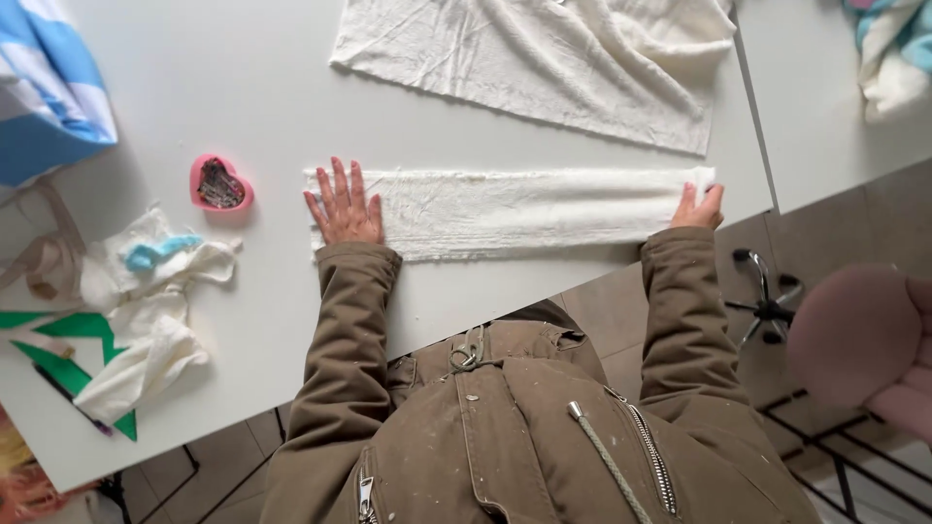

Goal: The person smooths a white towel on a table, places a small white fabric piece on it, and then uses scissors to cut a strip from the towel. They then fold the cut strip and place it on the table.

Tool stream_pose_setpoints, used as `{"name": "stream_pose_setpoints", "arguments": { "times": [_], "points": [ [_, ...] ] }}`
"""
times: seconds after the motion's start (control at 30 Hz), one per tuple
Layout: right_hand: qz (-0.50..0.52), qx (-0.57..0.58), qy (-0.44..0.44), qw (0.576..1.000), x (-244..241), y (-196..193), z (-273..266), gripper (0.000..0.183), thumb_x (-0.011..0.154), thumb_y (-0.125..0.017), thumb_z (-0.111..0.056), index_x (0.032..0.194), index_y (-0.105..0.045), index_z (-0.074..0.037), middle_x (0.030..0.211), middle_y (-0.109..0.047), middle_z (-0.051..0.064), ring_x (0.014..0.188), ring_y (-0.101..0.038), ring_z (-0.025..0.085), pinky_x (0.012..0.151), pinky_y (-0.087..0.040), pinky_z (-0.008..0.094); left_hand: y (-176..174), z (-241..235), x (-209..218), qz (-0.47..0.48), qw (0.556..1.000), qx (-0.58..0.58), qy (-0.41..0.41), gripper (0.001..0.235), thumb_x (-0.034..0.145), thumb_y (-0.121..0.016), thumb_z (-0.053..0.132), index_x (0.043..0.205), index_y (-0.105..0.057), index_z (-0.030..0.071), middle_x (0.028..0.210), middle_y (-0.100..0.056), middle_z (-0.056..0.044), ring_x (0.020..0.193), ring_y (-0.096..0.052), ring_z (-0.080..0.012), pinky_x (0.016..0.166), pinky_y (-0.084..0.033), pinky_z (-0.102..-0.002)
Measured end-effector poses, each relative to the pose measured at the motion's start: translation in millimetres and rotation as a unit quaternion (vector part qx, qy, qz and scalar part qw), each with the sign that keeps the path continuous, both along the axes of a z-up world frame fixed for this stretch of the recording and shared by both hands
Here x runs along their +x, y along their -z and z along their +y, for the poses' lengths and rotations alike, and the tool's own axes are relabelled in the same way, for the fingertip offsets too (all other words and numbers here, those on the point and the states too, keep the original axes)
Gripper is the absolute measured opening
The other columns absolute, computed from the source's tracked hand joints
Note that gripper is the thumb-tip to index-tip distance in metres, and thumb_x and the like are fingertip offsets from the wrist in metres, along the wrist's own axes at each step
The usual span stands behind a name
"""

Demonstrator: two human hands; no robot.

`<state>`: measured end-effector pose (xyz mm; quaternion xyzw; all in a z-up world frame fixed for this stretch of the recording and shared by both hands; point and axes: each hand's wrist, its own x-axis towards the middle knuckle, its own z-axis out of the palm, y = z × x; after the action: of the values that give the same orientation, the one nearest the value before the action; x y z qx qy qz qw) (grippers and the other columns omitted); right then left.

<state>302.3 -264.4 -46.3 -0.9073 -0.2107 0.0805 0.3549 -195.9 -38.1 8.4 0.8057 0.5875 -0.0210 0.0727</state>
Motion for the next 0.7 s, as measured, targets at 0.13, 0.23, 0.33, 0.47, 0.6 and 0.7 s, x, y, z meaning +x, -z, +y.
{"name": "stream_pose_setpoints", "arguments": {
  "times": [0.13,0.23,0.33,0.47,0.6,0.7],
  "points": [
    [-0.015,-0.003,0.039,0.999,20.3,-15.0,-22.3,0.021,0.115,-0.056,-0.026,0.121,-0.051,-0.007,0.108,-0.056,0.019,0.095,-0.052,0.032,0.078,-0.046,0.048,-6.8,-2.3,3.6,-0.027,0.999,-0.017,0.0,0.063,0.11,-0.026,0.048,0.168,-0.016,0.024,0.175,-0.002,-0.003,0.16,0.001,-0.0288,0.128,0.006,-0.056],
    [-0.014,0.001,0.031,0.999,37.7,-20.0,-23.4,0.02,0.114,-0.054,-0.026,0.124,-0.05,-0.01,0.111,-0.053,0.019,0.096,-0.053,0.031,0.076,-0.048,0.047,-4.6,-8.6,1.6,-0.019,1.0,-0.001,-0.015,0.062,0.113,-0.028,0.045,0.169,-0.014,0.022,0.176,-0.001,-0.005,0.162,0.001,-0.0282,0.129,0.005,-0.056],
    [-0.006,-0.074,0.046,0.996,34.8,-14.1,-2.6,0.021,0.112,-0.057,-0.027,0.123,-0.051,-0.01,0.107,-0.054,0.022,0.09,-0.058,0.031,0.071,-0.05,0.045,-7.7,-2.6,7.0,-0.024,1.0,0.009,-0.01,0.064,0.112,-0.03,0.043,0.169,-0.014,0.02,0.176,-0.002,-0.006,0.162,0.001,-0.0283,0.13,0.004,-0.056],
    [0.025,-0.057,-0.019,0.998,37.5,17.9,-4.9,0.019,0.111,-0.055,-0.026,0.12,-0.049,-0.011,0.1,-0.066,0.013,0.083,-0.068,0.024,0.059,-0.056,0.036,-6.7,-9.1,7.9,-0.018,0.999,0.016,-0.032,0.063,0.114,-0.032,0.043,0.17,-0.015,0.021,0.176,-0.003,-0.006,0.162,0.0,-0.0287,0.13,0.002,-0.056],
    [0.019,-0.086,-0.018,0.996,58.4,-0.9,-17.4,0.021,0.113,-0.059,-0.025,0.122,-0.049,-0.008,0.086,-0.067,0.015,0.07,-0.067,0.026,0.052,-0.049,0.04,-3.1,-5.8,9.2,-0.019,0.999,0.029,-0.032,0.063,0.114,-0.032,0.042,0.17,-0.013,0.02,0.177,-0.002,-0.006,0.162,0.0,-0.0293,0.131,0.002,-0.056],
    [-0.185,-0.094,-0.082,0.975,83.4,36.6,-33.8,0.021,0.109,-0.069,-0.02,0.117,-0.054,-0.008,0.081,-0.068,0.016,0.067,-0.064,0.028,0.05,-0.05,0.04,3.1,-10.8,11.5,-0.018,0.999,0.016,-0.033,0.065,0.112,-0.033,0.042,0.169,-0.012,0.019,0.176,-0.001,-0.007,0.162,0.0,-0.0297,0.129,0.003,-0.057]
  ]
}}
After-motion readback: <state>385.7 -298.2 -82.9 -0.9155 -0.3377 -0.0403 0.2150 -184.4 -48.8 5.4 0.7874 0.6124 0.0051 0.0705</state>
